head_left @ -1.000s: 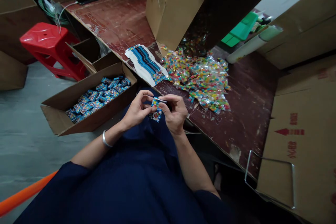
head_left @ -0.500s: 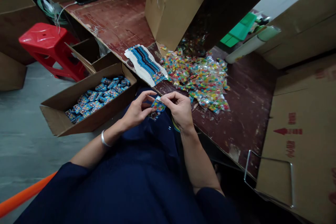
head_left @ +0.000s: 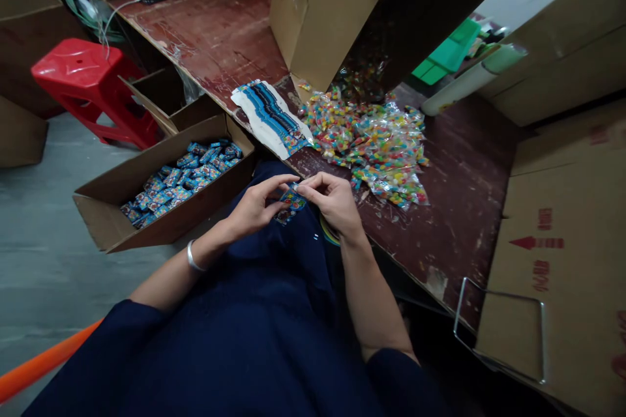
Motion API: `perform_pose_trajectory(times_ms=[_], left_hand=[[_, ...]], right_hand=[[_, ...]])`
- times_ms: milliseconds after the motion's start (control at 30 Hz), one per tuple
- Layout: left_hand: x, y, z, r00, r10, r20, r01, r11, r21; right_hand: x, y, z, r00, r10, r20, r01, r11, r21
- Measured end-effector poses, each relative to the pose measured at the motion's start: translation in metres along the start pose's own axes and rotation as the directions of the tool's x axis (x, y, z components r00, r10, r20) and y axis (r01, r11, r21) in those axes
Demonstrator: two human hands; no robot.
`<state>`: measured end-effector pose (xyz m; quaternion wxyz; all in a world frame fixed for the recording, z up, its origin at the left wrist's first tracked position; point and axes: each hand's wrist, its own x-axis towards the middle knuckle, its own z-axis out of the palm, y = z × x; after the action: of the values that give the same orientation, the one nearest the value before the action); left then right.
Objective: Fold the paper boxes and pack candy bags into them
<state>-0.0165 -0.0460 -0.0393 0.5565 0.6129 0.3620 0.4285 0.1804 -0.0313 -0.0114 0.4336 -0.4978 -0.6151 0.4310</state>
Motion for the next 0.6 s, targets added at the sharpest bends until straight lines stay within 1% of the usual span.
perform_pose_trajectory(times_ms=[67, 133, 200, 300, 400, 533, 600], left_hand=[[0.001, 0.001, -0.004, 1.0, 0.022, 0.019, -0.024, 0.998, 0.065], [0.001, 0.002, -0.007, 0.999, 0.029, 0.015, -0.031, 0.995, 0.099], [0.002, 0.001, -0.009, 1.0, 0.012, 0.007, -0.013, 0.995, 0.099], [0.001, -0.002, -0.007, 0.999, -0.046, -0.005, 0.046, 0.998, 0.043], [0.001, -0.003, -0.003, 0.996, -0.086, -0.028, 0.085, 0.995, -0.042], [0.003, -0.004, -0.005, 0.991, -0.098, -0.089, 0.089, 0.992, -0.094], [0.006, -0.006, -0.012, 0.987, -0.099, -0.126, 0.086, 0.991, -0.106]], right_hand=[[0.005, 0.0, -0.005, 0.999, 0.025, 0.039, -0.024, 0.999, -0.028], [0.007, 0.0, -0.005, 0.999, 0.034, 0.029, -0.032, 0.998, -0.044], [0.007, 0.001, -0.002, 1.0, 0.031, 0.004, -0.031, 0.999, -0.036], [0.005, 0.003, 0.005, 0.999, 0.012, -0.029, -0.014, 0.999, -0.045], [0.002, 0.002, 0.007, 0.999, -0.009, -0.032, 0.007, 0.998, -0.06], [-0.004, -0.002, 0.006, 0.999, -0.053, -0.006, 0.053, 0.998, -0.024], [-0.008, -0.001, 0.008, 0.997, -0.054, 0.052, 0.053, 0.999, 0.003]])
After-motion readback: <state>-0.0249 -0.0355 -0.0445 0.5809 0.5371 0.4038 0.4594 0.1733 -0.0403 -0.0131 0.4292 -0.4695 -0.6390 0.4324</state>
